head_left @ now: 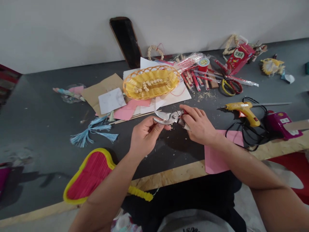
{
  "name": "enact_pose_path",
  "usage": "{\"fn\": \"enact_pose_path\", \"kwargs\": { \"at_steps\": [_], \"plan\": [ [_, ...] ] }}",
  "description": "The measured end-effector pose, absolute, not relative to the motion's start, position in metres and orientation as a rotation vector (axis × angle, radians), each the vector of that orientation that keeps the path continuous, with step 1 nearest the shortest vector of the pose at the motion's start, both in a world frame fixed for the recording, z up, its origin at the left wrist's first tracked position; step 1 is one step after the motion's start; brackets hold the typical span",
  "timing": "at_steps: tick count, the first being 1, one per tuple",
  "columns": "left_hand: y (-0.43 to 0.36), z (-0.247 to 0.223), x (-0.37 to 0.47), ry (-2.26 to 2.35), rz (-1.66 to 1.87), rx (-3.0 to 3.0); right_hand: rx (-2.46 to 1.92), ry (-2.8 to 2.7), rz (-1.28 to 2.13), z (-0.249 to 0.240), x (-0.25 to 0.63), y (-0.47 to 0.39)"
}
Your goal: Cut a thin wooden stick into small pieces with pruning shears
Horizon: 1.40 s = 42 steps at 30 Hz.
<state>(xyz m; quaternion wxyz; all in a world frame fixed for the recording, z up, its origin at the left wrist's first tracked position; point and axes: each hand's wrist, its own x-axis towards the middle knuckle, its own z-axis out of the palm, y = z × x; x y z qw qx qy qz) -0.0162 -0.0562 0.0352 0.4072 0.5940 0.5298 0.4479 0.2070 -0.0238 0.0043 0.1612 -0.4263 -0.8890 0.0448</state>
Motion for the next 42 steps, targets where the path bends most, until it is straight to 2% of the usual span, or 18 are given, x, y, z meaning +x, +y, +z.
{"fn": "enact_pose_path", "kwargs": {
  "at_steps": [5, 18, 24, 27, 36, 42],
  "plan": [
    [-0.055, 0.039, -0.017, 1.354, 1.138, 1.510, -1.247, -2.453, 0.243, 0.005, 0.202, -0.027],
    [-0.055, 0.034, -0.018, 1.355, 1.138, 1.478, -1.381, -2.607, 0.218, 0.011, 0.197, -0.032],
    [-0.057, 0.040, -0.017, 1.288, 1.161, 1.438, -1.239, -2.664, 0.368, 0.010, 0.204, -0.030],
    [-0.057, 0.040, -0.017, 1.272, 1.163, 1.421, -1.182, -2.654, 0.320, 0.009, 0.205, -0.028],
    [-0.039, 0.030, -0.036, 1.608, 1.272, 1.503, -1.533, -2.372, 0.131, 0.004, 0.220, -0.008],
    [-0.029, 0.024, -0.048, 1.758, 1.299, 1.637, -1.680, -2.388, 0.103, 0.003, 0.227, -0.003]
  ]
}}
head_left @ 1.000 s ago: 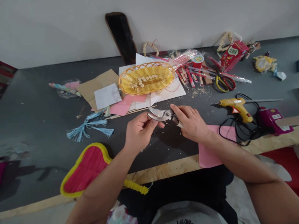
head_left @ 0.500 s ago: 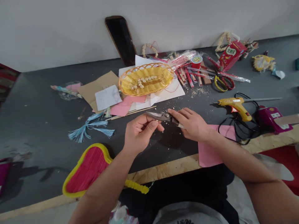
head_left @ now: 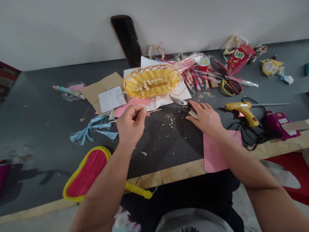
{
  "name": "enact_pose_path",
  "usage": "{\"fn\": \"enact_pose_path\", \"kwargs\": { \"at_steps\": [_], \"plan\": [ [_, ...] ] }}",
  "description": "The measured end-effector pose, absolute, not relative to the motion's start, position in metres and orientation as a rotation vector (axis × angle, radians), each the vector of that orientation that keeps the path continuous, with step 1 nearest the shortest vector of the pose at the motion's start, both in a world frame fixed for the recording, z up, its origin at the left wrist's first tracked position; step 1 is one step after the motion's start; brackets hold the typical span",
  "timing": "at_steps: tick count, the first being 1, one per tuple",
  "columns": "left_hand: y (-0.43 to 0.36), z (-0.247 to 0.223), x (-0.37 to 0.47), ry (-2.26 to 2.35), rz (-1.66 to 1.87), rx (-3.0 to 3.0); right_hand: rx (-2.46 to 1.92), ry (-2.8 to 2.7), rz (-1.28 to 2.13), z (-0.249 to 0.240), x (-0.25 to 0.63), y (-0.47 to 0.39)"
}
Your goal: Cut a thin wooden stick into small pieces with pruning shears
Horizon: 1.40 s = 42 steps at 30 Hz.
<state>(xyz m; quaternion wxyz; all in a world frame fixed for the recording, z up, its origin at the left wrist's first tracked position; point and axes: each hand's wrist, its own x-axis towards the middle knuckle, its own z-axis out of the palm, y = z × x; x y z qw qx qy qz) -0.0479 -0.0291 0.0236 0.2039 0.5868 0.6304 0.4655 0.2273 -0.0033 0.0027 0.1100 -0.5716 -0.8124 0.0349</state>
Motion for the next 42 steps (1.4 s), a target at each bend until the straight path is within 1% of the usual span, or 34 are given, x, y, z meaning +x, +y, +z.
{"fn": "enact_pose_path", "kwargs": {
  "at_steps": [3, 5, 9, 12, 17, 22, 26, 28, 31, 36, 42],
  "plan": [
    [-0.024, 0.015, -0.053, 1.863, 1.189, 1.765, -1.726, -2.367, 0.071, -0.001, 0.228, -0.002],
    [-0.022, 0.011, -0.055, 1.975, 0.999, 1.860, -1.746, -2.336, 0.067, -0.003, 0.228, 0.000],
    [-0.021, 0.012, -0.053, 2.125, 0.491, 1.988, -1.862, -2.301, 0.087, -0.004, 0.226, 0.003],
    [-0.021, 0.015, -0.051, 2.126, 0.340, 2.023, -1.909, -2.335, 0.094, 0.000, 0.223, 0.002],
    [-0.020, 0.017, -0.053, 2.150, 0.384, 2.020, -1.827, -2.447, -0.033, 0.011, 0.217, -0.008],
    [-0.017, 0.009, -0.058, 2.135, 0.425, 2.003, -1.416, -2.735, 0.031, 0.022, 0.193, -0.004],
    [-0.016, 0.005, -0.060, 2.118, 0.495, 2.016, -1.203, -2.859, 0.085, 0.020, 0.155, 0.017],
    [-0.015, 0.004, -0.060, 2.100, 0.533, 2.034, -1.200, -2.901, 0.154, 0.018, 0.136, 0.027],
    [-0.015, 0.004, -0.060, 2.091, 0.566, 2.037, -1.314, -2.878, 0.193, 0.016, 0.115, 0.037],
    [-0.015, 0.005, -0.058, 2.090, 0.533, 2.019, -1.394, -2.831, 0.137, 0.017, 0.102, 0.043],
    [-0.017, 0.007, -0.054, 2.101, 0.457, 2.017, -1.308, -2.946, 0.012, 0.016, 0.102, 0.043]
  ]
}}
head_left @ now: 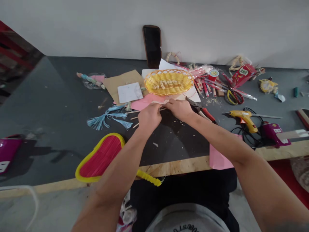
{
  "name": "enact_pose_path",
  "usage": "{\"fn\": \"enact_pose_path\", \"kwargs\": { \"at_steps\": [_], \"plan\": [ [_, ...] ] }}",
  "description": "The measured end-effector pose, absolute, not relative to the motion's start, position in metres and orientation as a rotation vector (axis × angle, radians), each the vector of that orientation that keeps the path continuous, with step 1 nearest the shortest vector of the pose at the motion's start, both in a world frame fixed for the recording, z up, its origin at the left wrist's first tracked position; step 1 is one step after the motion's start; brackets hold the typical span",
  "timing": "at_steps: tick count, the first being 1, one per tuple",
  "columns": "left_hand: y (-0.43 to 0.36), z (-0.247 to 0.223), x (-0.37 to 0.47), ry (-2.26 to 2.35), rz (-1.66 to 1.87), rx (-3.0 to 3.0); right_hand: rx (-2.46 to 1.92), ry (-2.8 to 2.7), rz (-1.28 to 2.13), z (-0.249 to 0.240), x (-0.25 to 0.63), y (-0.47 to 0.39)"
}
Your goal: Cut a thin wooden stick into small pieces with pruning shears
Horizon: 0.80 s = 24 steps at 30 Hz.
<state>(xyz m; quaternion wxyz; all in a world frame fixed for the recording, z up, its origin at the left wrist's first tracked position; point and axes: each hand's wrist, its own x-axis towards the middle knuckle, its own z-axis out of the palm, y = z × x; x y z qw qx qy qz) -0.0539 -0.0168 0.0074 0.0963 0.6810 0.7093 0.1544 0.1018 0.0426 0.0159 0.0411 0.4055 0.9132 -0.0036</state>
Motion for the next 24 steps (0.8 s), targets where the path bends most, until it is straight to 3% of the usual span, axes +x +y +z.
{"fn": "enact_pose_path", "kwargs": {
  "at_steps": [17, 24],
  "plan": [
    [-0.017, 0.006, -0.055, 2.097, 0.489, 2.089, 1.419, 2.681, -0.137, 0.026, 0.077, 0.044],
    [-0.022, 0.011, -0.049, 1.943, 0.486, 2.189, 1.403, 2.678, -0.146, 0.036, 0.117, 0.036]
  ]
}}
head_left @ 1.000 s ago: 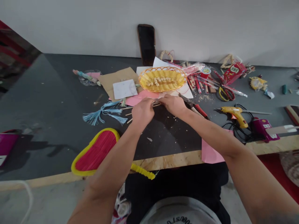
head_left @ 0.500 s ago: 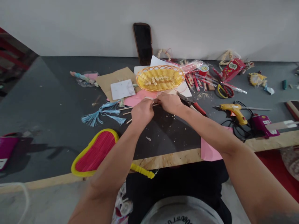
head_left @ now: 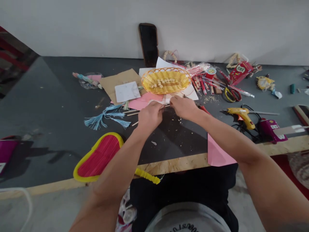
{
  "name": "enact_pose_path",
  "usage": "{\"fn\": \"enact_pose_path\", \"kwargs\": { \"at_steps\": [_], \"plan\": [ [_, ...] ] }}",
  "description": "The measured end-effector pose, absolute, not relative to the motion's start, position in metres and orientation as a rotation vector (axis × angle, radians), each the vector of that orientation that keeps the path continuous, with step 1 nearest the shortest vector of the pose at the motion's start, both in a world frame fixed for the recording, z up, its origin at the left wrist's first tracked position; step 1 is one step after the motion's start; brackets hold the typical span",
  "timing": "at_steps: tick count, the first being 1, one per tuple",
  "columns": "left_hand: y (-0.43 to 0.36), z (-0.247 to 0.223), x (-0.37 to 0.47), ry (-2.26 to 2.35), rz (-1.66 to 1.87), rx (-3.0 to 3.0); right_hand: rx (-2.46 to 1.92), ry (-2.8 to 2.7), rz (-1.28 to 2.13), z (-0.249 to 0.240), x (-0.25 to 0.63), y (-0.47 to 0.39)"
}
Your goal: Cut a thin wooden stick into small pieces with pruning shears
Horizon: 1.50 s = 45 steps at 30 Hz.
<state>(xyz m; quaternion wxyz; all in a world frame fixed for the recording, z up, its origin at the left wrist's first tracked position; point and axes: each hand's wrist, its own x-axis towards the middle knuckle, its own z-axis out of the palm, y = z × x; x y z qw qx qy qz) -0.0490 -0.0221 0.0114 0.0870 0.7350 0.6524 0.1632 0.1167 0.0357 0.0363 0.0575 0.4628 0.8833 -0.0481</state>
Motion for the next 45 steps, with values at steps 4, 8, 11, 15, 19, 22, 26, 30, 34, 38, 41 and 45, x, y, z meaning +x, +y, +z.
{"fn": "enact_pose_path", "kwargs": {
  "at_steps": [4, 8, 11, 15, 19, 22, 26, 30, 34, 38, 41, 45],
  "plan": [
    [-0.032, 0.015, -0.037, 1.671, 0.306, 2.330, 1.374, 2.666, -0.219, 0.034, 0.152, 0.021],
    [-0.036, 0.015, -0.029, 1.672, 0.204, 2.340, 1.359, 2.685, -0.186, 0.023, 0.163, 0.008],
    [-0.034, 0.012, -0.028, 1.688, 0.212, 2.333, 1.393, 2.722, -0.223, 0.020, 0.162, 0.006],
    [-0.032, 0.009, -0.029, 1.666, 0.229, 2.329, 1.484, 2.738, -0.330, 0.024, 0.171, 0.007],
    [-0.032, 0.008, -0.029, 1.653, 0.268, 2.317, 1.671, 2.894, -0.463, 0.019, 0.191, 0.004],
    [-0.034, 0.009, -0.029, 1.618, 0.275, 2.330, 1.900, 3.065, -0.508, 0.008, 0.204, 0.004],
    [-0.036, 0.007, -0.027, 1.609, 0.291, 2.371, 2.027, 3.152, -0.504, -0.002, 0.215, 0.006],
    [-0.038, 0.004, -0.024, 1.643, 0.250, 2.410, 1.967, 3.186, -0.568, 0.002, 0.217, 0.004],
    [-0.037, 0.004, -0.025, 1.669, 0.254, 2.394, 1.829, 3.196, -0.632, 0.008, 0.215, -0.001],
    [-0.035, 0.005, -0.027, 1.714, 0.290, 2.364, 1.665, 3.202, -0.519, 0.005, 0.208, -0.003],
    [-0.035, 0.005, -0.027, 1.746, 0.272, 2.353, 1.470, 3.154, -0.371, 0.001, 0.200, -0.005],
    [-0.035, 0.007, -0.028, 1.808, 0.230, 2.325, 1.304, 3.046, -0.262, -0.004, 0.191, -0.010]
  ]
}}
